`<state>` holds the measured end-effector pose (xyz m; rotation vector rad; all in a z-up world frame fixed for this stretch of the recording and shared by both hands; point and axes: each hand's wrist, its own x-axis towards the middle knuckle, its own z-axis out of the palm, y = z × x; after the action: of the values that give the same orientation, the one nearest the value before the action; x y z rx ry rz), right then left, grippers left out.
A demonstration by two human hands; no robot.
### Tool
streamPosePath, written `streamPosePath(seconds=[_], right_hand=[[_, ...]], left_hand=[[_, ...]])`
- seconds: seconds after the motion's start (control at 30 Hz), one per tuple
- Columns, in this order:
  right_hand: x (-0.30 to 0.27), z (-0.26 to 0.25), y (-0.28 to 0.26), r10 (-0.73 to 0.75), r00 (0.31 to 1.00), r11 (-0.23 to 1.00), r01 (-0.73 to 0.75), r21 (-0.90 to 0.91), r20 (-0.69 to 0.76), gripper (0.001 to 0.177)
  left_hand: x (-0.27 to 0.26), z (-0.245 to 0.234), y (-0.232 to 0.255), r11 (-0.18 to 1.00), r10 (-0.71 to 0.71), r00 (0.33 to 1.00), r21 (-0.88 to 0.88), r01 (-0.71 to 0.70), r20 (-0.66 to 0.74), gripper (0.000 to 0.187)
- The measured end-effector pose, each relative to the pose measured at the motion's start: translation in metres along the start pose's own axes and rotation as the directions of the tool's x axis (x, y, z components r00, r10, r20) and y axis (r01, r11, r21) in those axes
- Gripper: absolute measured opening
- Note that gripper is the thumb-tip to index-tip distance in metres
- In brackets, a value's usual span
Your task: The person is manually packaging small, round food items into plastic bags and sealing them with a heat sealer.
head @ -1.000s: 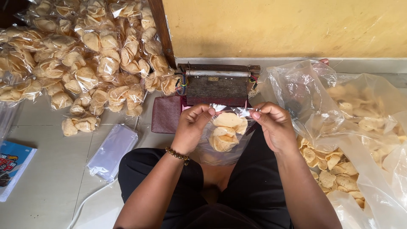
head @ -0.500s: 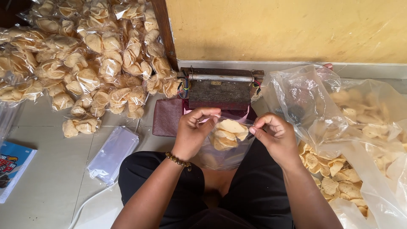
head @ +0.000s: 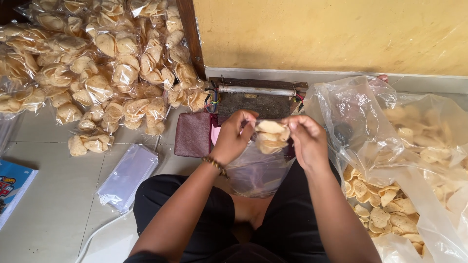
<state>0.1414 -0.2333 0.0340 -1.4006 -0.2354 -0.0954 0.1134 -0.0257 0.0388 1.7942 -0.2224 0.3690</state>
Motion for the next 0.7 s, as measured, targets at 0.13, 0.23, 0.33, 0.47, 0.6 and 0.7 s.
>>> streamPosePath(seconds=[0.13, 0.23, 0.33, 0.47, 0.6, 0.7], right_hand=[[0.039, 0.006, 0.058, 0.247, 0.962, 0.917, -0.194, 0.348, -0.116, 0.018], [0.067, 0.004, 0.105, 0.375, 0.890, 0.911, -0.302, 0.280, -0.260, 0.009], [0.077, 0.013, 0.116, 0.397, 0.861, 0.909, -0.320, 0.266, -0.320, 0.010], [0.082, 0.020, 0.117, 0.420, 0.836, 0.902, -0.343, 0.260, -0.353, 0.007], [0.086, 0.022, 0.125, 0.428, 0.823, 0.901, -0.360, 0.241, -0.374, 0.007], [0.090, 0.022, 0.128, 0.425, 0.820, 0.904, -0.361, 0.229, -0.383, 0.008]], left_hand=[[0.026, 0.023, -0.028, 0.819, -0.440, 0.884, -0.476, 0.321, -0.160, 0.006], [0.046, 0.036, -0.057, 0.692, -0.620, 0.748, -0.614, 0.379, -0.237, 0.009], [0.059, 0.049, -0.136, 0.632, -0.676, 0.677, -0.701, 0.330, -0.291, 0.009], [0.068, 0.054, -0.159, 0.599, -0.706, 0.642, -0.738, 0.312, -0.301, 0.006], [0.071, 0.056, -0.168, 0.579, -0.723, 0.606, -0.768, 0.272, -0.330, 0.006], [0.074, 0.056, -0.172, 0.551, -0.733, 0.598, -0.799, 0.241, -0.325, 0.007]])
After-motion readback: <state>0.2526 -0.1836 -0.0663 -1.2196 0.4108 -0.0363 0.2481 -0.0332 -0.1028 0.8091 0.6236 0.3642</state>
